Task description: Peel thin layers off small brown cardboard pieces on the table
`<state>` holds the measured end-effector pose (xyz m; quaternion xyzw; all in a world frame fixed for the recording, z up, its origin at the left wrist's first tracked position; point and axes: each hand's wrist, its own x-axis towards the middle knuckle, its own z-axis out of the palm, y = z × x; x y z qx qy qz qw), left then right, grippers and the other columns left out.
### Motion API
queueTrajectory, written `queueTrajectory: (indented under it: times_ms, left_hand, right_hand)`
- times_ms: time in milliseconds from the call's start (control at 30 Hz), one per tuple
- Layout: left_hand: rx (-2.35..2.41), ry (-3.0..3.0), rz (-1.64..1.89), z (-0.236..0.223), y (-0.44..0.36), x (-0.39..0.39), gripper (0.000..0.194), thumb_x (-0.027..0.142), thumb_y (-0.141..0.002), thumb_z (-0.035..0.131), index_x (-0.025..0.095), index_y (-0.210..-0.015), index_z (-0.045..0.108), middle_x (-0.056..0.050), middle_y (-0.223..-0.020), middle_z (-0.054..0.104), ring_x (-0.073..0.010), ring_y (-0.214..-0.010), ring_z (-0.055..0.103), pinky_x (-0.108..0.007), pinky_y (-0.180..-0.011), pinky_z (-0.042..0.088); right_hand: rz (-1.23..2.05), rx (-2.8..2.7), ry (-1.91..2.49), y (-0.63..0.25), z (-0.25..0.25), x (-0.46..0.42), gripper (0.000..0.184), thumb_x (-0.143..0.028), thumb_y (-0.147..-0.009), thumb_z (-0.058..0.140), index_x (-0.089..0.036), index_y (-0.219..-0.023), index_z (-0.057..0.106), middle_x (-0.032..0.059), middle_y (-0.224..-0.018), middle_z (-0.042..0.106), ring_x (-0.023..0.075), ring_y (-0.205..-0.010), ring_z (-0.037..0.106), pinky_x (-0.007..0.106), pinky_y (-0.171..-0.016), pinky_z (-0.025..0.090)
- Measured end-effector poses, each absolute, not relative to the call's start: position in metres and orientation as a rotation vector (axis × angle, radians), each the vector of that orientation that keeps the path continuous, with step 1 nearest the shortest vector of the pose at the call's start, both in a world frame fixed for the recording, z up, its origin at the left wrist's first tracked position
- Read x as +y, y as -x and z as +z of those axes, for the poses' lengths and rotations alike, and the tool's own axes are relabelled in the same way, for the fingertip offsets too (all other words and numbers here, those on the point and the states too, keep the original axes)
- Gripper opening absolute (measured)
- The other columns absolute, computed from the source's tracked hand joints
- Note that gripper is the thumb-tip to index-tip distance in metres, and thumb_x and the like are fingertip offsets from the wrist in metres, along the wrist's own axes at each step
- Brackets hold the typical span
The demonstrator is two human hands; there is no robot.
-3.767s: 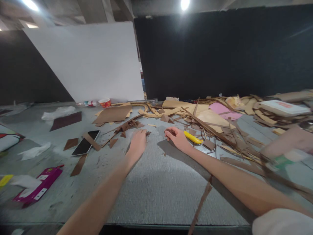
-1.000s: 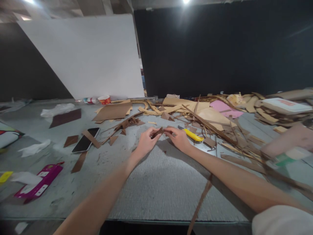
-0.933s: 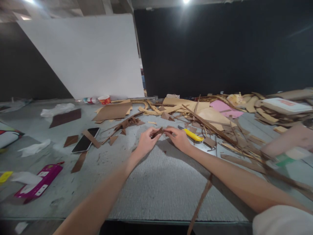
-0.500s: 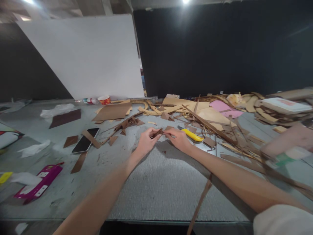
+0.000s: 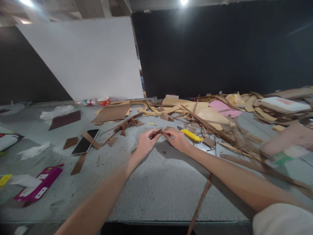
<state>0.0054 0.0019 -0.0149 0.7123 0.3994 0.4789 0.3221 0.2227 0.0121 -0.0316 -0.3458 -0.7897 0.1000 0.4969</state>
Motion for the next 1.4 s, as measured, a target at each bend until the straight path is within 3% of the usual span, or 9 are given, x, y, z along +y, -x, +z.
queueTrajectory:
  times_ms: [400, 633, 900, 1000, 1400]
  left_hand:
    - [1.157, -2.091, 1.242, -0.011, -0.004, -0.003, 0.020, 0.030, -0.104, 0.070, 0.024, -0.121, 0.080, -0.009, -0.123, 0.083, -0.0272, -0.114, 0.078, -0.043, -0.106, 0.059]
    - [1.148, -2.221, 1.194, -0.010, -0.005, -0.006, 0.022, 0.030, -0.108, 0.065, 0.026, -0.126, 0.077, -0.009, -0.124, 0.081, -0.0274, -0.115, 0.077, -0.044, -0.107, 0.059]
    - [1.068, -2.428, 1.161, -0.012, -0.003, -0.005, 0.028, 0.033, -0.113, 0.054, 0.024, -0.130, 0.074, -0.011, -0.120, 0.079, -0.0281, -0.118, 0.073, -0.046, -0.106, 0.058]
    - [1.081, -2.440, 1.154, -0.013, -0.004, -0.005, 0.028, 0.033, -0.114, 0.052, 0.023, -0.130, 0.074, -0.011, -0.119, 0.079, -0.0274, -0.116, 0.073, -0.045, -0.104, 0.058]
    - [1.111, -2.353, 1.184, -0.013, -0.004, -0.005, 0.024, 0.029, -0.111, 0.059, 0.024, -0.128, 0.075, -0.009, -0.119, 0.079, -0.0270, -0.117, 0.074, -0.043, -0.107, 0.057]
  right_hand:
    - [0.248, -1.885, 0.894, -0.220, -0.019, 0.005, 0.026, -0.047, -0.106, 0.066, -0.023, -0.103, 0.076, 0.0064, -0.089, 0.075, 0.0222, -0.077, 0.068, 0.036, -0.074, 0.058]
    - [0.409, -1.844, 0.954, -0.214, -0.014, -0.001, 0.031, -0.050, -0.108, 0.062, -0.024, -0.101, 0.077, 0.0064, -0.095, 0.079, 0.0230, -0.082, 0.070, 0.035, -0.075, 0.058]
    - [0.590, -1.717, 1.027, -0.208, -0.013, 0.000, 0.036, -0.051, -0.103, 0.064, -0.022, -0.087, 0.075, 0.0022, -0.078, 0.074, 0.0197, -0.072, 0.066, 0.030, -0.066, 0.054]
    - [0.553, -1.655, 1.064, -0.207, -0.015, 0.001, 0.032, -0.051, -0.099, 0.070, -0.021, -0.089, 0.074, 0.0020, -0.077, 0.071, 0.0187, -0.069, 0.063, 0.030, -0.064, 0.053]
    - [0.323, -1.850, 0.913, -0.212, -0.012, -0.004, 0.026, -0.045, -0.107, 0.063, -0.024, -0.103, 0.078, 0.0064, -0.090, 0.075, 0.0222, -0.079, 0.067, 0.036, -0.075, 0.057]
